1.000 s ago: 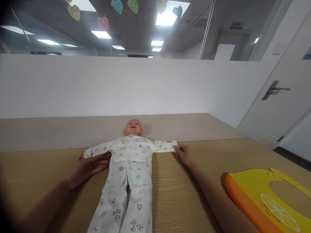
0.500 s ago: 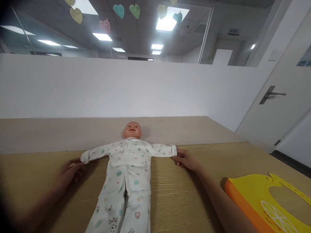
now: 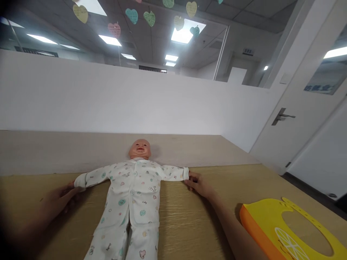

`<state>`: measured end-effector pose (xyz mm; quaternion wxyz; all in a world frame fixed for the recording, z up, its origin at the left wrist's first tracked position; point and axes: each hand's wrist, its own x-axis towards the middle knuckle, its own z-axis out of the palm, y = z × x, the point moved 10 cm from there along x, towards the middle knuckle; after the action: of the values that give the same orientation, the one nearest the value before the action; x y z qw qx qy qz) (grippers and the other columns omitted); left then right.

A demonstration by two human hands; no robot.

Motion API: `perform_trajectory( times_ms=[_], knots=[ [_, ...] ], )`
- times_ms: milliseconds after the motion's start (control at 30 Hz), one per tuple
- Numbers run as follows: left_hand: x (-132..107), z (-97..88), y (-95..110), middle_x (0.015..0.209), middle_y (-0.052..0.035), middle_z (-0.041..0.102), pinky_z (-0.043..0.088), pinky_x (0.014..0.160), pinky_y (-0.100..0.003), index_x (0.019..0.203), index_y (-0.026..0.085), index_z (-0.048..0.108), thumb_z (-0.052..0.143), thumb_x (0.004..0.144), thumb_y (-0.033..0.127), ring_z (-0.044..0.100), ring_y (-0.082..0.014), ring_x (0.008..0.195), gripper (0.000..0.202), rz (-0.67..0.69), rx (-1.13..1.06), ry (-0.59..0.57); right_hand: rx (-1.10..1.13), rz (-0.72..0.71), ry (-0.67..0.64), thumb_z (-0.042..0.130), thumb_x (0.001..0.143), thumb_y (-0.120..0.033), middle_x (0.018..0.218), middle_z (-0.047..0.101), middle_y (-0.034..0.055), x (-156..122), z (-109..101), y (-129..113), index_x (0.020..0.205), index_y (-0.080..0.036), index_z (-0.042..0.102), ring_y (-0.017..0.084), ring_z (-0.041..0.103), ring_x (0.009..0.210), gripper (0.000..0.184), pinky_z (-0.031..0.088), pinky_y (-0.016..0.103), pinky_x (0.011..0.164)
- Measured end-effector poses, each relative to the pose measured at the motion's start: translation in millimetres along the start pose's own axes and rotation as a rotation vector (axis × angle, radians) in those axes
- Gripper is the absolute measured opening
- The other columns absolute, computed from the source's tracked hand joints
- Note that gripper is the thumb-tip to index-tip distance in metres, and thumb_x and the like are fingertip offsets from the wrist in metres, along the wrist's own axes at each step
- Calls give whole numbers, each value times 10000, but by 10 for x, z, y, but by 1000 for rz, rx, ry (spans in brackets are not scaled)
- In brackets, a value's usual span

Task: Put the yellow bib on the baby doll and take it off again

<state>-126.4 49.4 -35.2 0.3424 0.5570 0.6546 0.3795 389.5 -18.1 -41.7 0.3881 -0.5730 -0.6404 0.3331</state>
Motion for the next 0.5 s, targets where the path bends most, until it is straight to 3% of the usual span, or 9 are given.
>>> perform_trajectory(
  times_ms=[100, 233, 367, 500],
  knots=[
    [34, -10, -39, 500, 34, 583, 377, 406, -260, 767, 210, 612, 614, 652, 506, 482, -160, 406, 318, 10, 59, 2, 17, -13, -28, 587, 770, -529, 520, 502, -1, -24, 11, -50, 729, -239, 615, 150, 415, 484, 294, 294, 290, 516],
    [55, -33, -54, 500, 26, 587, 374, 425, -266, 701, 222, 611, 606, 639, 514, 505, -176, 421, 298, 20, 137, 3, -10, 20, -4, 607, 751, -525, 508, 507, 10, -6, -1, 19, 611, -239, 520, 171, 428, 496, 329, 294, 307, 523],
    [21, -69, 26, 487, 18, 592, 374, 471, -271, 600, 234, 586, 590, 643, 545, 527, -189, 439, 314, 39, 232, 18, -78, 66, 4, 553, 767, -580, 507, 512, -1, 27, 12, 114, 649, -209, 482, 150, 441, 492, 395, 306, 275, 517],
    [-30, -110, 125, 472, 22, 599, 381, 526, -290, 637, 252, 613, 596, 622, 568, 559, -226, 492, 317, 40, 258, 42, -187, 97, 67, 451, 800, -606, 522, 522, 4, 25, -26, 92, 653, -186, 464, 141, 469, 510, 446, 331, 257, 524]
  ],
)
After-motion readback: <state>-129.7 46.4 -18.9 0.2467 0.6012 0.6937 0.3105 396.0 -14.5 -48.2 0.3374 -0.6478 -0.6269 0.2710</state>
